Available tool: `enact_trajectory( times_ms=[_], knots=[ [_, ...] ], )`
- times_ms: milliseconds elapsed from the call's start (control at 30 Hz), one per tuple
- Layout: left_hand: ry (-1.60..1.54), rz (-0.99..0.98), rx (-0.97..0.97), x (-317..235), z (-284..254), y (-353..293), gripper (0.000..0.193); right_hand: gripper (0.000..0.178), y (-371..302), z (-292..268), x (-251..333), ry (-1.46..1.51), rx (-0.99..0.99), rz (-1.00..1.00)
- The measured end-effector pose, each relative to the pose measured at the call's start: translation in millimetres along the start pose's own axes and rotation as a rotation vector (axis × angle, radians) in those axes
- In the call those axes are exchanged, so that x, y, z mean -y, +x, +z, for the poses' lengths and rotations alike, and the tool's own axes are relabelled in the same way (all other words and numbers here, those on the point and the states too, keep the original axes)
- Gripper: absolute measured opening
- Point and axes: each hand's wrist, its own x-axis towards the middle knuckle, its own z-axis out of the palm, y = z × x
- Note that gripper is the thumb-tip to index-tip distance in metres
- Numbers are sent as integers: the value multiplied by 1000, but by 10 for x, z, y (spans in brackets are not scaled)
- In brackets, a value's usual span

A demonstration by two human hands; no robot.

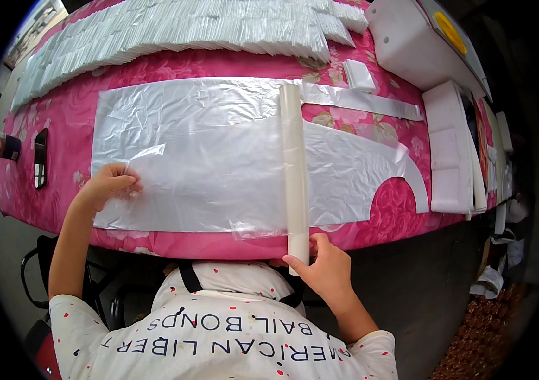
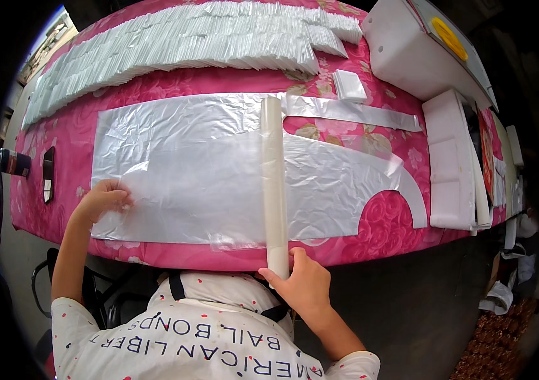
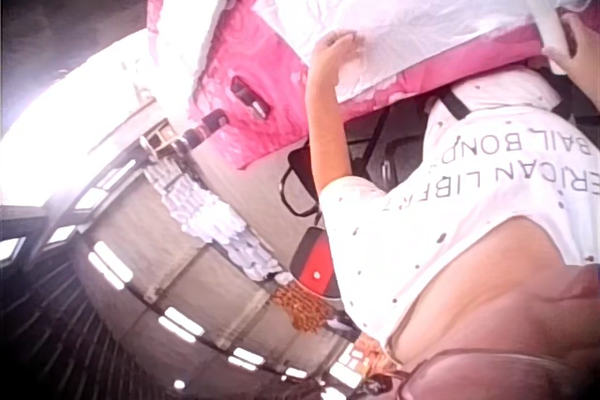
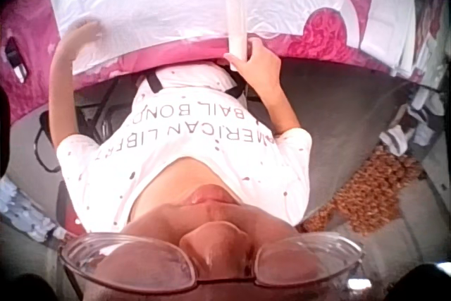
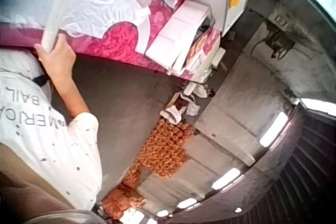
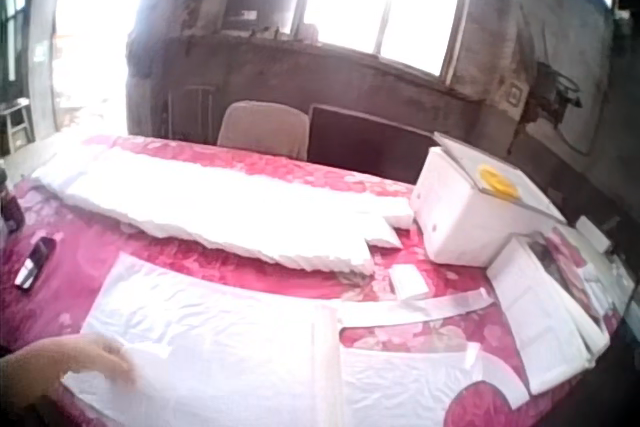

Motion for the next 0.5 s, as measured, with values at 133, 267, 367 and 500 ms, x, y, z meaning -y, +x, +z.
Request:
enact_trajectory(
  times_ms=[133, 267, 367, 500],
  knots=[
    [543, 129, -228, -22, -182, -123, 17, 51, 4, 115, -3, -3, 117, 46],
    [1086, 788, -690, -358, 495, -134, 26, 50, 17, 133, -21, -10, 141, 74],
    [748, 994, -354, -432, 1338, 54, 35, 53, 37, 152, -68, 18, 152, 56],
    [727, 1064, -136, -304, 2124, 511, 48, 55, 2, 139, -44, 42, 159, 48]
  ],
)
